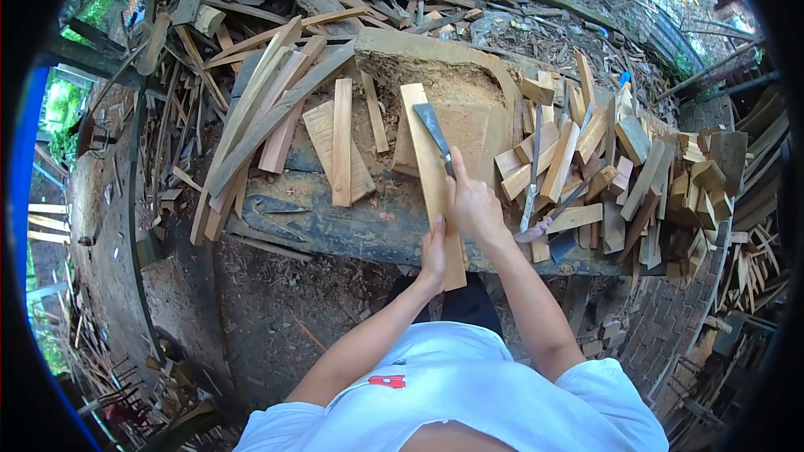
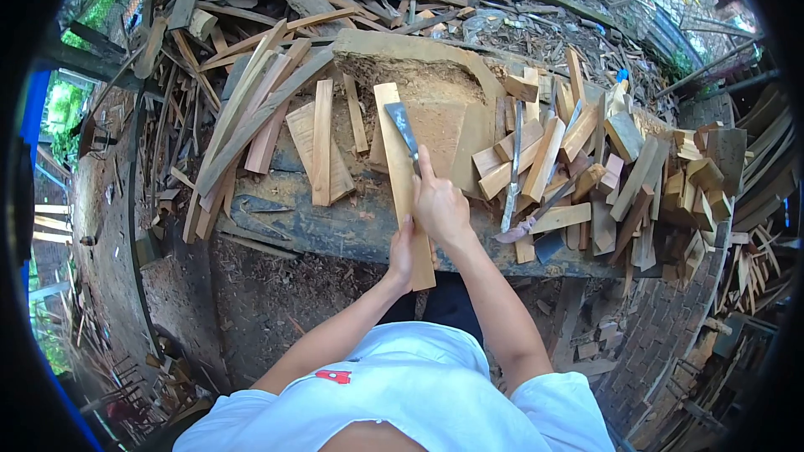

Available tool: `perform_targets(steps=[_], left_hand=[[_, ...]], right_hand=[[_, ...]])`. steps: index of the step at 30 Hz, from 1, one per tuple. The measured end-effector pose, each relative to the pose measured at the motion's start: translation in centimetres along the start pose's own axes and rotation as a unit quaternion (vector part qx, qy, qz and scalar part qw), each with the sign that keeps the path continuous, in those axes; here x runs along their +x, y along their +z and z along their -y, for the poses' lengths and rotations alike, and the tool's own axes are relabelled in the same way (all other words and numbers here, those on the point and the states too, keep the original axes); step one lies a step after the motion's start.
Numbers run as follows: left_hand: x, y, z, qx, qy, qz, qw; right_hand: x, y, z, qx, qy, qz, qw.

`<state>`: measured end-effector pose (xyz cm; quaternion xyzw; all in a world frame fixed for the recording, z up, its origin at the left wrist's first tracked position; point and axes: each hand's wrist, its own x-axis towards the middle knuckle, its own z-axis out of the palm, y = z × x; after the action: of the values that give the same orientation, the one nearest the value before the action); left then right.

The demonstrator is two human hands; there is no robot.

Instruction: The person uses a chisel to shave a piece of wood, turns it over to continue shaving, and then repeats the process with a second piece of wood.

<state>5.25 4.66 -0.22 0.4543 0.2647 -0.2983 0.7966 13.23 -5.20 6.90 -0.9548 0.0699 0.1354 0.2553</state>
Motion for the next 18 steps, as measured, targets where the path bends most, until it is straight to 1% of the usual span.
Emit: perform_targets(steps=[2, 5, 6, 8, 11, 13, 14, 16, 17, 18], left_hand=[[0.1, -0.1, 0.1, -0.004, -0.010, 0.005, 1.000], [-0.8, 0.7, 0.1, 0.008, -0.003, -0.013, 1.000], [-0.9, 0.9, -0.3, -0.004, -0.009, -0.013, 1.000], [-0.8, 0.9, -1.2, -0.012, -0.004, -0.014, 1.000], [-0.9, 0.7, -0.7, -0.016, -0.025, -0.005, 1.000], [-0.4, 0.3, -0.3, -0.014, -0.032, -0.007, 0.999], [-0.2, 0.1, 0.0, -0.018, -0.034, -0.008, 0.999], [-0.4, 0.1, 0.0, -0.010, -0.003, 0.005, 1.000], [-0.5, 0.3, -0.1, -0.009, -0.001, 0.004, 1.000], [-0.7, 0.5, -0.3, -0.010, -0.012, -0.005, 1.000]], right_hand=[[0.1, 0.1, 0.1, -0.017, -0.003, 0.011, 1.000], [3.9, 0.8, -0.2, 0.026, 0.003, -0.001, 1.000], [6.2, 2.0, -0.8, 0.027, -0.017, -0.024, 0.999], [7.4, 2.3, -0.4, 0.034, -0.047, -0.055, 0.997], [3.3, 0.9, -0.7, 0.016, -0.029, -0.026, 0.999], [0.7, 0.0, -0.6, 0.018, -0.016, 0.018, 1.000], [1.2, 0.1, -0.5, 0.015, -0.016, 0.022, 1.000], [3.4, 0.0, 0.1, 0.043, -0.013, 0.006, 0.999], [5.2, 0.4, -0.2, 0.044, -0.015, 0.007, 0.999], [7.4, 1.4, -0.4, 0.032, -0.029, -0.019, 0.999]])
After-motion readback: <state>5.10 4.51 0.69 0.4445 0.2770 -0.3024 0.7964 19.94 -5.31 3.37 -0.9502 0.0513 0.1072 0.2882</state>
